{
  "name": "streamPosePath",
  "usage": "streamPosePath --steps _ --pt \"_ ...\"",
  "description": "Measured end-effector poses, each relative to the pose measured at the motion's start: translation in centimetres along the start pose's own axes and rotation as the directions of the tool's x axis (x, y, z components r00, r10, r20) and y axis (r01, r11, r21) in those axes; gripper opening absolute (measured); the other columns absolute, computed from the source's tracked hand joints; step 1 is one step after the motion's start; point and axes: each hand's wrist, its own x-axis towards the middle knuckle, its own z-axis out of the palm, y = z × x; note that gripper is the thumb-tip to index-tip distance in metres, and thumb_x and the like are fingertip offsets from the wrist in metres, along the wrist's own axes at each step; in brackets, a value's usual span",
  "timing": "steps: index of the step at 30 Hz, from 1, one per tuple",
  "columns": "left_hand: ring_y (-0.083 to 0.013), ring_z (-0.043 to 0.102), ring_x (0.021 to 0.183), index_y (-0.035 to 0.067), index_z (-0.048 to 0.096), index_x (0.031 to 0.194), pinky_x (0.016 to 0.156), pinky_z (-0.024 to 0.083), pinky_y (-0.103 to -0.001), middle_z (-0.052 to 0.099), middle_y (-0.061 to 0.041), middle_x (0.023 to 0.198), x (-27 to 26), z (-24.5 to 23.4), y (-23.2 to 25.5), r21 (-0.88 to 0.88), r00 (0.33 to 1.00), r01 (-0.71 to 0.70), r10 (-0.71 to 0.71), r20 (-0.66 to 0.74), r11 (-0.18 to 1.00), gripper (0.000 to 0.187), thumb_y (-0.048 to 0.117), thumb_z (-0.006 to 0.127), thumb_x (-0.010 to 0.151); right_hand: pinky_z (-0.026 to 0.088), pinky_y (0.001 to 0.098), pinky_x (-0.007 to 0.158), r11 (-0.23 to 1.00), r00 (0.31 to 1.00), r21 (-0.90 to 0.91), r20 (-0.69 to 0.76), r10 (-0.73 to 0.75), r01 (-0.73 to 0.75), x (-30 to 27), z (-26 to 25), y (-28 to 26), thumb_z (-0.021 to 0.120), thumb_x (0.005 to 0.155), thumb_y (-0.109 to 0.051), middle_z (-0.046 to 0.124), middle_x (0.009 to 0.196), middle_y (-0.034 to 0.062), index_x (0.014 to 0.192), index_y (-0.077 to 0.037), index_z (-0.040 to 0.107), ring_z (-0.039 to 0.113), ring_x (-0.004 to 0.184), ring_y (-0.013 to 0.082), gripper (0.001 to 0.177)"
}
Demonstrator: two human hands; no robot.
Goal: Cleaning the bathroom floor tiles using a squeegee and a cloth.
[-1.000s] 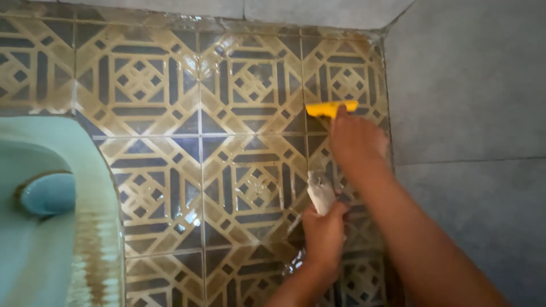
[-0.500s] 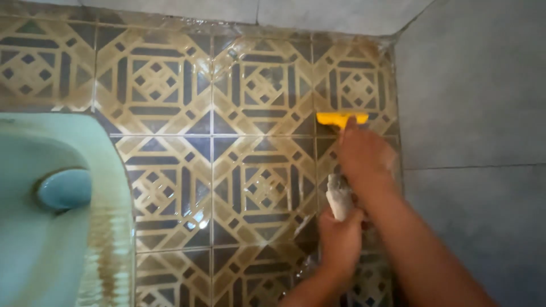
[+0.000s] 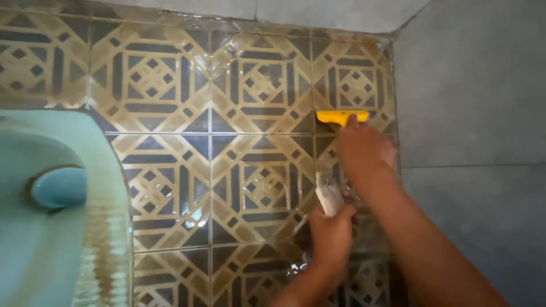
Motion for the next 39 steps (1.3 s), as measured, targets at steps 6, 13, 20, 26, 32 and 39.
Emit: streamPosePath --steps 6,13,20,26,32,39 --pt "-0.0133 0.053 0.052 0.005 0.069 0.094 0.046 0.039 -0.031 0.062 -0.002 0.067 -0.6 0.7 0.4 0.021 0.991 0.132 -0.131 -0.022 0.991 0.014 0.010 0.066 0.081 0.059 0.0543 0.076 0.998 1.000 -0.061 0.006 -0.025 0.025 -1.4 -0.5 0.5 0.039 0.109 -0.035 0.075 0.107 0.0182 0.142 -0.007 0.052 0.073 0.097 0.0394 0.046" --pt "-0.0092 0.056 0.058 0.004 0.070 0.099 0.051 0.042 -0.027 0.065 0.001 0.075 -0.6 0.9 0.1 -0.085 0.999 0.010 -0.006 0.042 0.996 0.017 0.007 0.066 0.083 0.059 0.0536 0.075 1.000 1.000 -0.029 0.007 0.012 -0.012 0.5 0.6 0.2 0.040 0.107 -0.029 0.074 0.108 0.0192 0.144 -0.007 0.051 0.074 0.095 0.0385 0.044" --pt "-0.0113 0.053 0.052 0.006 0.071 0.096 0.046 0.039 -0.028 0.064 -0.002 0.069 -0.7 1.0 1.9 -0.037 0.994 0.109 -0.108 0.005 0.993 0.016 0.009 0.067 0.080 0.059 0.0525 0.076 0.999 0.999 -0.023 -0.035 -0.027 0.026 -0.9 -0.8 0.2 0.042 0.105 -0.031 0.073 0.111 0.0196 0.145 -0.006 0.049 0.073 0.098 0.0389 0.048" --pt "-0.0115 0.058 0.057 0.003 0.070 0.091 0.051 0.044 -0.029 0.066 -0.001 0.072 -0.4 -0.1 -0.6 -0.084 1.000 0.007 -0.005 0.019 0.996 0.013 0.005 0.065 0.079 0.059 0.0512 0.080 0.999 0.999 -0.015 0.020 -0.047 0.048 -0.3 1.0 0.0 0.048 0.103 -0.036 0.073 0.113 0.0189 0.148 -0.006 0.047 0.073 0.101 0.0381 0.053" --pt "-0.0114 0.055 0.055 0.006 0.070 0.095 0.049 0.042 -0.029 0.066 -0.001 0.071 -0.6 0.2 1.8 -0.031 0.997 0.075 -0.074 0.019 0.997 0.016 0.004 0.063 0.080 0.059 0.0499 0.078 1.000 0.999 -0.007 -0.030 -0.029 0.029 0.0 0.3 -0.3 0.057 0.094 -0.027 0.074 0.111 0.0193 0.150 -0.004 0.044 0.074 0.098 0.0371 0.062" --pt "-0.0128 0.053 0.052 0.009 0.072 0.101 0.046 0.040 -0.030 0.064 -0.002 0.069 -1.3 -0.3 3.6 0.113 0.988 0.154 -0.149 -0.048 0.982 0.020 0.010 0.067 0.082 0.058 0.0526 0.078 0.999 0.996 0.050 -0.092 -0.008 0.013 2.5 2.4 0.2 0.048 0.105 -0.035 0.074 0.108 0.0189 0.136 -0.007 0.057 0.073 0.096 0.0379 0.043"
